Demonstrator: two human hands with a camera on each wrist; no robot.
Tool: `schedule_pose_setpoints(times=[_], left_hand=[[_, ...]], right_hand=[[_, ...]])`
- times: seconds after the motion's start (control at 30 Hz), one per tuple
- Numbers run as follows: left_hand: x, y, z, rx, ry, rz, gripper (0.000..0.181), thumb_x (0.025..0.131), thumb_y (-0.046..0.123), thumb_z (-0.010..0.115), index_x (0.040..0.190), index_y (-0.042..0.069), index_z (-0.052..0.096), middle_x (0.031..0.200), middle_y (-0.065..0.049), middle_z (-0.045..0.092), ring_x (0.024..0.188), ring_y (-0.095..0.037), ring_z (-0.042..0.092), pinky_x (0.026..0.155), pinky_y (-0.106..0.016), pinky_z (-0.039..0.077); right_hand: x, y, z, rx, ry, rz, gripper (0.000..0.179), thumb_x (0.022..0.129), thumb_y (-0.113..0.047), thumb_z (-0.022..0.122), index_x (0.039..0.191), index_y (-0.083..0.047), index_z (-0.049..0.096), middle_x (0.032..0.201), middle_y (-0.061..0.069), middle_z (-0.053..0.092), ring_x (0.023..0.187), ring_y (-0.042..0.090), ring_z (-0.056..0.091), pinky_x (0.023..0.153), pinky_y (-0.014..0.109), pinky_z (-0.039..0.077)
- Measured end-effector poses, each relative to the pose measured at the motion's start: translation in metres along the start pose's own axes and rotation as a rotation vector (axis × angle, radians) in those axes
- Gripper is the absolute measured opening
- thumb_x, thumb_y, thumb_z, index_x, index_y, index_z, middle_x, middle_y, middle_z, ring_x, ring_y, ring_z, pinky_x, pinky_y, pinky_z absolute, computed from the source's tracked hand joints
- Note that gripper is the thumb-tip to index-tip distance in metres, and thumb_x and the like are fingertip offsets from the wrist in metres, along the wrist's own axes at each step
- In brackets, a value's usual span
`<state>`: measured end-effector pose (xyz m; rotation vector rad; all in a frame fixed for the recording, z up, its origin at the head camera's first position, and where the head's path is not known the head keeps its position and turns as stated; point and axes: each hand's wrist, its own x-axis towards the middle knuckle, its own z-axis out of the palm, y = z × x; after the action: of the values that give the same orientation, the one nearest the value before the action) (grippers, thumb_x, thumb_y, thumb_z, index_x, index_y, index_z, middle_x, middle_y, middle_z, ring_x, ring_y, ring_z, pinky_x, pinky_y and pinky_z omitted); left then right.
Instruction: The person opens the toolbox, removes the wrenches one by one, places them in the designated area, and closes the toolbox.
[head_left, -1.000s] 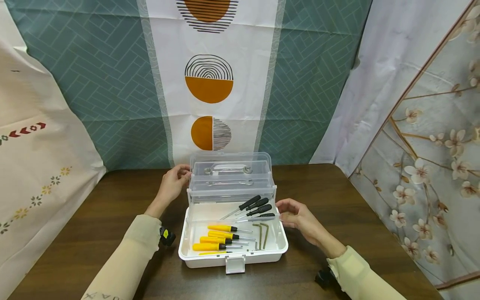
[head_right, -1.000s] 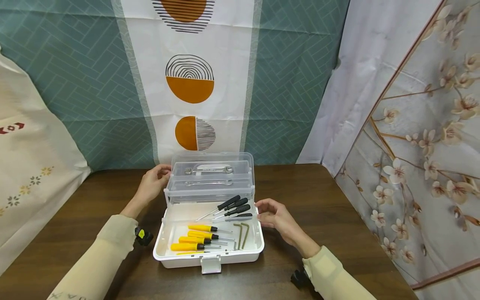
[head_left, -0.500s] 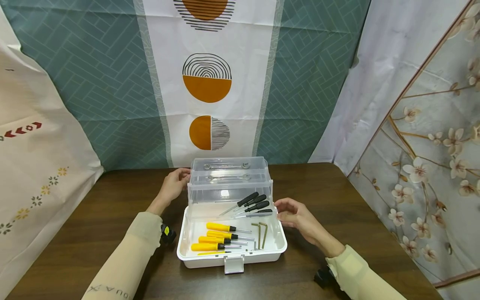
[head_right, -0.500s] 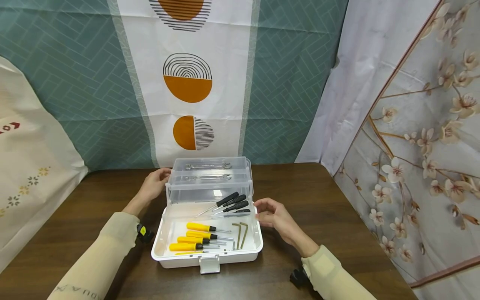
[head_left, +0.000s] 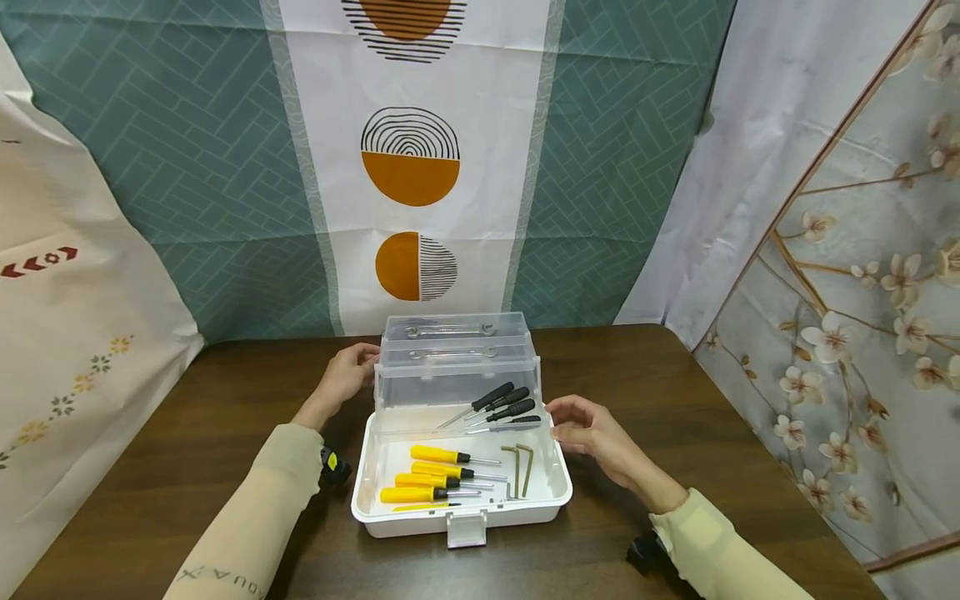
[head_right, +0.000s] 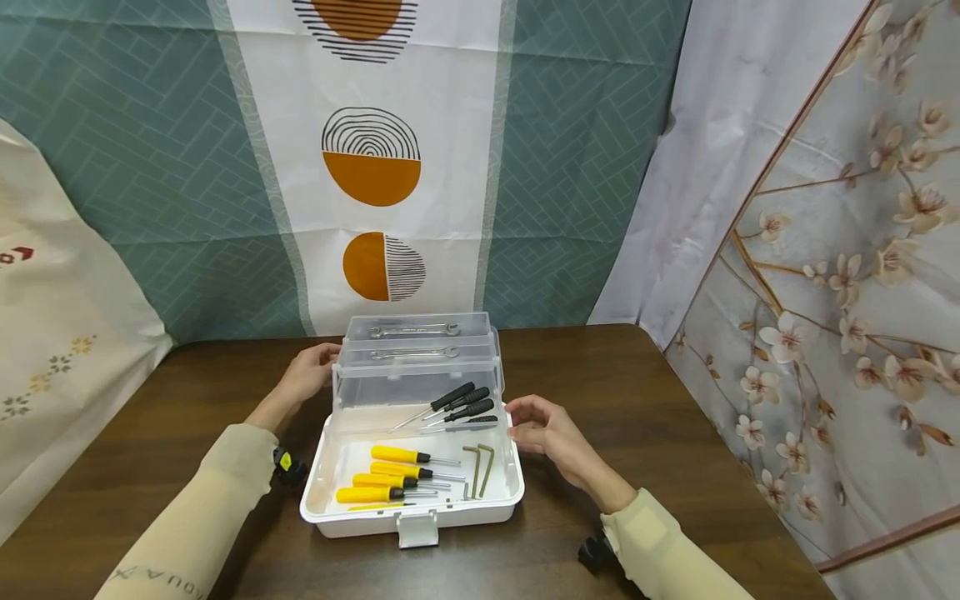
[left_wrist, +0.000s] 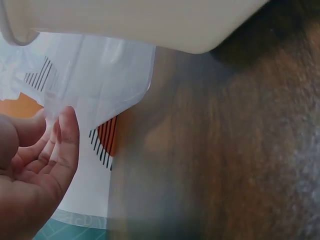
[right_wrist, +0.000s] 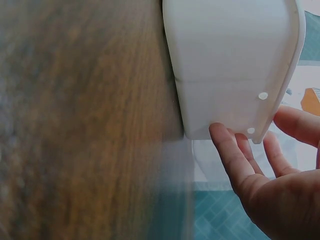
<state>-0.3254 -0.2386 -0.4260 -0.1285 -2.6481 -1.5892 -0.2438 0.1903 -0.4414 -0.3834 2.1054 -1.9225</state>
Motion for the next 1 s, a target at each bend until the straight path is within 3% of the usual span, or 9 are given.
schedule_pose_setpoints(times=[0.3, 0.53, 0.8, 1.0], left_hand=[[-0.003, -0.015, 0.006, 0.007, -0.027, -0.024, 0.032, 0.108, 0.002, 0.047, 0.134, -0.014, 0.057, 0.114, -0.023, 0.066, 0.087, -0.015, 0.064, 0.08, -0.036, 0.061], [-0.002, -0.019, 0.007, -0.051, -0.056, -0.033, 0.036, 0.11, 0.004, 0.045, 0.14, -0.015, 0.051, 0.119, -0.025, 0.063, 0.088, -0.015, 0.065, 0.078, -0.034, 0.063], [-0.006, -0.01, 0.002, 0.102, -0.041, 0.002, 0.039, 0.111, 0.013, 0.048, 0.143, -0.009, 0.052, 0.116, -0.026, 0.067, 0.087, -0.023, 0.07, 0.073, -0.038, 0.064], [-0.008, -0.004, -0.002, 0.114, -0.027, 0.026, 0.042, 0.112, 0.018, 0.049, 0.147, -0.005, 0.05, 0.126, -0.028, 0.064, 0.096, -0.033, 0.071, 0.078, -0.042, 0.064]], right_hand=[[-0.001, 0.003, 0.0, 0.004, -0.002, 0.005, 0.047, 0.092, 0.0, 0.071, 0.135, 0.009, 0.053, 0.116, 0.008, 0.063, 0.1, 0.017, 0.066, 0.085, 0.032, 0.059], [-0.001, 0.002, -0.002, -0.013, 0.01, 0.008, 0.047, 0.093, 0.0, 0.071, 0.135, 0.009, 0.054, 0.116, 0.009, 0.063, 0.1, 0.018, 0.065, 0.085, 0.032, 0.059], [0.0, 0.003, -0.002, -0.007, 0.006, 0.005, 0.047, 0.093, -0.001, 0.071, 0.135, 0.008, 0.054, 0.118, 0.01, 0.063, 0.101, 0.018, 0.065, 0.086, 0.032, 0.059], [0.0, 0.002, -0.002, -0.002, 0.007, 0.004, 0.047, 0.092, -0.001, 0.071, 0.134, 0.009, 0.053, 0.118, 0.012, 0.063, 0.099, 0.017, 0.066, 0.085, 0.031, 0.059]])
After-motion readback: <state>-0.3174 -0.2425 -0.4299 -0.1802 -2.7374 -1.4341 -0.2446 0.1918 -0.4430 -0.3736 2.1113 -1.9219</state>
